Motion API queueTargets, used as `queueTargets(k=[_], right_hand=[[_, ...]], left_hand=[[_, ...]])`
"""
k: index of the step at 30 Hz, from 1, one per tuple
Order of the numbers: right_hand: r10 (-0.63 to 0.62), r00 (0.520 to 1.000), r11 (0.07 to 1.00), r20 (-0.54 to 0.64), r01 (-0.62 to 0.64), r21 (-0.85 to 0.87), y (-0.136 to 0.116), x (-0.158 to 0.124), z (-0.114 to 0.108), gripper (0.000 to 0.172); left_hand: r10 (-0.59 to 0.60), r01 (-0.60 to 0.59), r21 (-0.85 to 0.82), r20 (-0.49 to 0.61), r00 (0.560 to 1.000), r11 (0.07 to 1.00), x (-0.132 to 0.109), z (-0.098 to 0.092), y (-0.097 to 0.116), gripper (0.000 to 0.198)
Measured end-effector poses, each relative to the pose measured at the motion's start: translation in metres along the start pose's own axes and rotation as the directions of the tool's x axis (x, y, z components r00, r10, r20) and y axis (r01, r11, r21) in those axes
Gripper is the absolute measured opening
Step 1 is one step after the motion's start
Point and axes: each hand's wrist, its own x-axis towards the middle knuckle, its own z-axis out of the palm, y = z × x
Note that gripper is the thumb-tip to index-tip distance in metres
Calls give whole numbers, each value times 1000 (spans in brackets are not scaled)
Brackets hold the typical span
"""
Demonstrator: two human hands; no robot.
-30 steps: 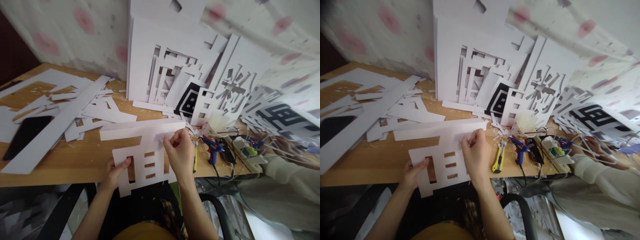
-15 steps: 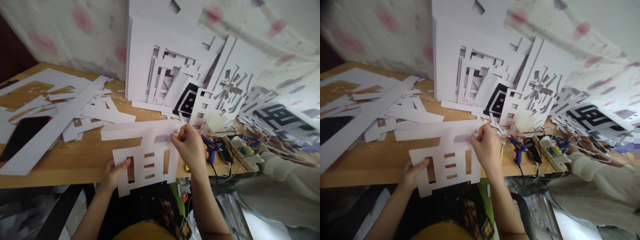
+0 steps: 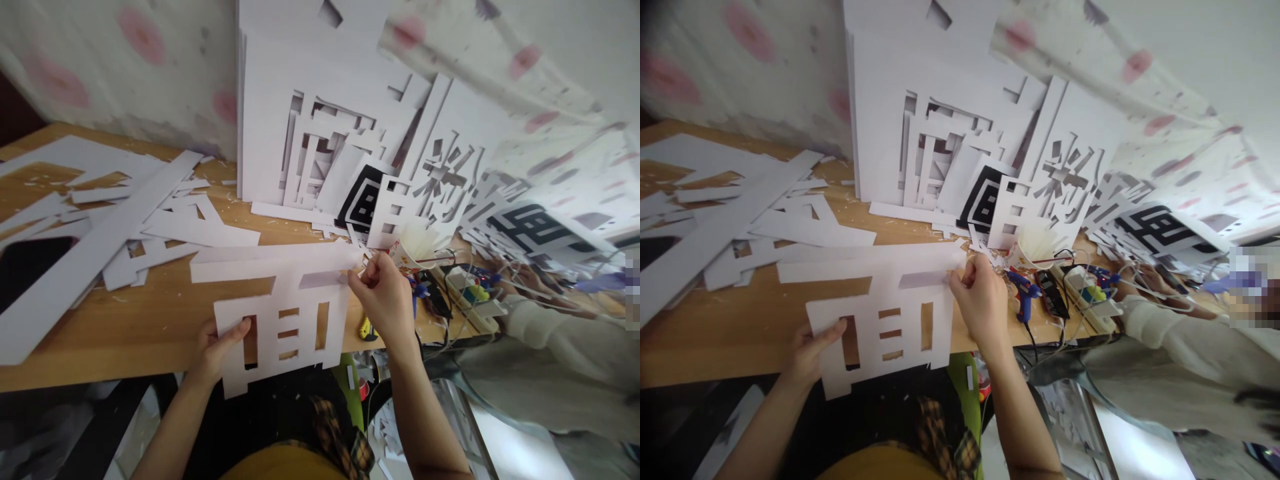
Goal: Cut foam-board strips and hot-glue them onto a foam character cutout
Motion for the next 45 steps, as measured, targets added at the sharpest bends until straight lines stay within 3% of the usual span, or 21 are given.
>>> queueTargets(k=[5, 10, 15, 24, 27, 31, 33, 35, 37, 40, 45], right_hand=[[30, 999, 998, -12, -30, -49, 12, -2, -6, 27], [91, 989, 989, -114, -102, -103, 44, 1, -18, 28], [131, 975, 984, -177, -149, -97, 70, 3, -28, 33], [91, 993, 996, -69, -91, 9, 82, 11, -1, 35], [52, 995, 995, -87, -44, 87, 75, 12, 9, 36], [-180, 977, 930, -110, 206, 306, 39, 1, 27, 26], [-237, 961, 899, -146, 274, 342, 19, -6, 43, 36], [-169, 975, 898, -143, 212, 385, 5, -12, 60, 57], [-41, 995, 888, -90, 78, 453, 0, -14, 76, 66], [49, 998, 844, -25, -28, 536, 3, -12, 89, 46], [22, 987, 848, -157, 65, 527, 9, -6, 86, 20]], left_hand=[[-25, 24, -14, -5, 1000, 1000, 1, 0, 0, 32], [49, -72, -213, -112, 992, 974, 2, 6, 10, 35], [47, -71, -276, -93, 995, 958, 0, 11, 16, 33], [-27, 9, -331, -51, 998, 943, 2, 7, 12, 36], [-19, 3, -313, -46, 999, 950, 1, 9, 13, 36], [-25, 8, -313, -50, 998, 950, 0, 11, 15, 35], [-28, 5, -305, -73, 997, 952, -1, 11, 16, 36], [-28, -1, -295, -94, 995, 955, -1, 10, 16, 38], [-38, 4, -294, -108, 993, 956, 0, 9, 16, 40], [-43, 10, -301, -103, 994, 953, 2, 6, 13, 41], [-30, 12, -309, -53, 998, 951, 3, 6, 11, 40]])
